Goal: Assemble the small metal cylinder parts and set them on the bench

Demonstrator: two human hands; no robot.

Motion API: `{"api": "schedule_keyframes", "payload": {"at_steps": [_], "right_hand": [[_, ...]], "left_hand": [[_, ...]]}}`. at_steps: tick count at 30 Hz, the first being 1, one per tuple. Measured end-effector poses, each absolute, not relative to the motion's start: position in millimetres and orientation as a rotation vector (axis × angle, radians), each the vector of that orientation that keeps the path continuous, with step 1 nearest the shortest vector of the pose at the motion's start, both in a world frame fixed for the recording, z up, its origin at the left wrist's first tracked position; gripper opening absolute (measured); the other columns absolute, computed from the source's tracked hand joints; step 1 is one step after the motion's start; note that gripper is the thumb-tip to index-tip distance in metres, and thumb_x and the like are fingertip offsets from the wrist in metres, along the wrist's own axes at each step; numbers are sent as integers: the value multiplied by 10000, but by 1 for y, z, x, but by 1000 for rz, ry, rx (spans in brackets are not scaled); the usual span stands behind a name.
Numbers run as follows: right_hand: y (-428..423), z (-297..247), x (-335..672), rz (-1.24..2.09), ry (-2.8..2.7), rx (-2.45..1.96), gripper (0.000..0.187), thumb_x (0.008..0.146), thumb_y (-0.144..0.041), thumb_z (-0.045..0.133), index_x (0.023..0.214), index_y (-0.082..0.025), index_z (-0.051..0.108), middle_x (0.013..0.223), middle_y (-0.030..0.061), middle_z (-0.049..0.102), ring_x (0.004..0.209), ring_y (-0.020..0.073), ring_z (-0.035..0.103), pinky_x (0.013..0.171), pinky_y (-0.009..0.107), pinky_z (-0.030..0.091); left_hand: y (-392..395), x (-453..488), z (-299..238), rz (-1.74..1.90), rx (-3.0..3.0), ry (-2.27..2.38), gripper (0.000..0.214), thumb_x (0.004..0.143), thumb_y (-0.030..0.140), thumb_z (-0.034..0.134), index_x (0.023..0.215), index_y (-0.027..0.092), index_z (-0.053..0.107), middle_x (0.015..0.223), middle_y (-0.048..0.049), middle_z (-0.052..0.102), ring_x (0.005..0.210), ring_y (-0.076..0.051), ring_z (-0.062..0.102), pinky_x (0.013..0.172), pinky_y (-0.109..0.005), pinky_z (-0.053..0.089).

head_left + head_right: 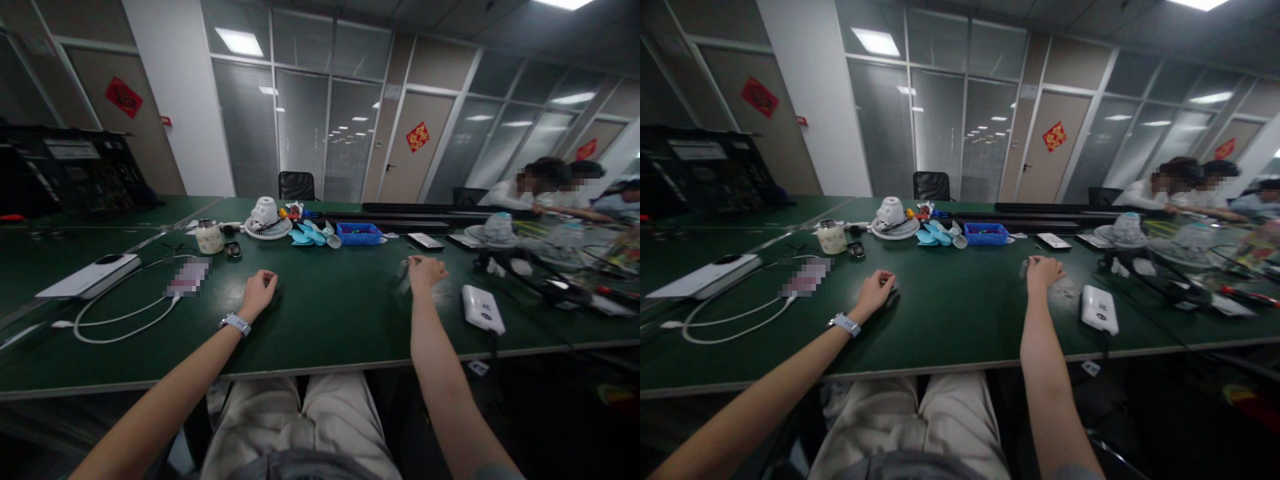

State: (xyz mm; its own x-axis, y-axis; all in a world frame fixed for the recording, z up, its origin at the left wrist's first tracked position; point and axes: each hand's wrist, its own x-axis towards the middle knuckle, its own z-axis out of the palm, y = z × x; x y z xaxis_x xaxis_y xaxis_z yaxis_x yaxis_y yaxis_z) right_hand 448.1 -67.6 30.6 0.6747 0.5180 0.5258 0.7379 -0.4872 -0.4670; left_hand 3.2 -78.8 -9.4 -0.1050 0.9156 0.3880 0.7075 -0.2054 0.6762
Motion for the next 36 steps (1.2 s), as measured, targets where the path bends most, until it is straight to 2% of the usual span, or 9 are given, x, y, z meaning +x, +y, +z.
{"api": "schedule_keyframes", "payload": {"at_steps": [8, 14, 17, 19, 20, 25, 30, 33, 36], "right_hand": [[-58, 27, 443, -314, -1012, -2229, 262, 879, -309, 515, 998, -224, 732, 1024, 155, 653, 1039, 308, 462, 875, 462, 282], [-68, 33, 445, -216, -978, -2264, 292, 855, -410, 561, 1030, -246, 726, 1105, 159, 631, 1094, 327, 487, 914, 505, 316], [-77, 39, 457, -68, -962, -2270, 546, 697, -492, 729, 1190, -271, 648, 1189, 156, 610, 1088, 338, 538, 913, 516, 373], [-82, 41, 467, 66, -966, -2297, 747, 570, -435, 830, 1254, -239, 601, 1163, 156, 630, 1038, 326, 586, 877, 475, 437], [-84, 42, 472, 146, -982, -2320, 766, 532, -379, 857, 1239, -217, 611, 1126, 150, 650, 1000, 310, 610, 847, 439, 467], [-86, 43, 478, 280, -1085, -2476, 517, 509, -181, 836, 1012, -210, 717, 943, 79, 708, 820, 234, 674, 690, 298, 527], [-79, 45, 433, 259, -1419, -2388, 491, 536, -290, 845, 998, -187, 716, 999, 83, 707, 941, 250, 666, 800, 303, 522], [-75, 35, 374, 223, -1668, -2075, 500, 579, -347, 828, 1040, -199, 702, 1018, 68, 707, 978, 241, 658, 855, 314, 507], [-76, 16, 303, 311, -1798, -1694, 532, 613, -393, 808, 1089, -195, 676, 1006, 68, 712, 915, 213, 675, 831, 309, 522]], "left_hand": [[-78, 2, -11, 1191, 1919, 1797, 264, 844, 392, 501, 941, 178, 623, 892, -95, 708, 826, -223, 655, 748, -334, 495], [-79, 2, -10, 1189, 1911, 1795, 263, 840, 389, 507, 944, 175, 619, 888, -99, 705, 831, -229, 653, 750, -342, 492], [-80, 2, -9, 1184, 1904, 1801, 253, 842, 385, 508, 938, 177, 617, 884, -95, 704, 823, -226, 651, 751, -341, 490], [-81, 3, -9, 1171, 1905, 1799, 243, 841, 378, 512, 933, 177, 614, 883, -93, 703, 815, -222, 650, 745, -336, 489], [-81, 3, -8, 1164, 1909, 1796, 238, 840, 373, 514, 933, 177, 612, 882, -91, 702, 811, -220, 650, 741, -333, 489], [-81, 3, -9, 1152, 1919, 1808, 240, 840, 355, 522, 965, 167, 607, 911, -92, 698, 810, -214, 649, 739, -327, 488], [-82, 5, -8, 1171, 1908, 1774, 251, 836, 348, 538, 979, 156, 614, 907, -86, 695, 802, -203, 643, 727, -311, 489], [-88, 10, -4, 1213, 1994, 1673, 304, 832, 403, 558, 1005, 162, 625, 923, -77, 693, 841, -207, 623, 759, -321, 486], [-97, 18, 1, 1261, 2185, 1507, 349, 848, 443, 548, 1068, 187, 639, 995, -70, 690, 949, -221, 582, 840, -349, 469]]}}
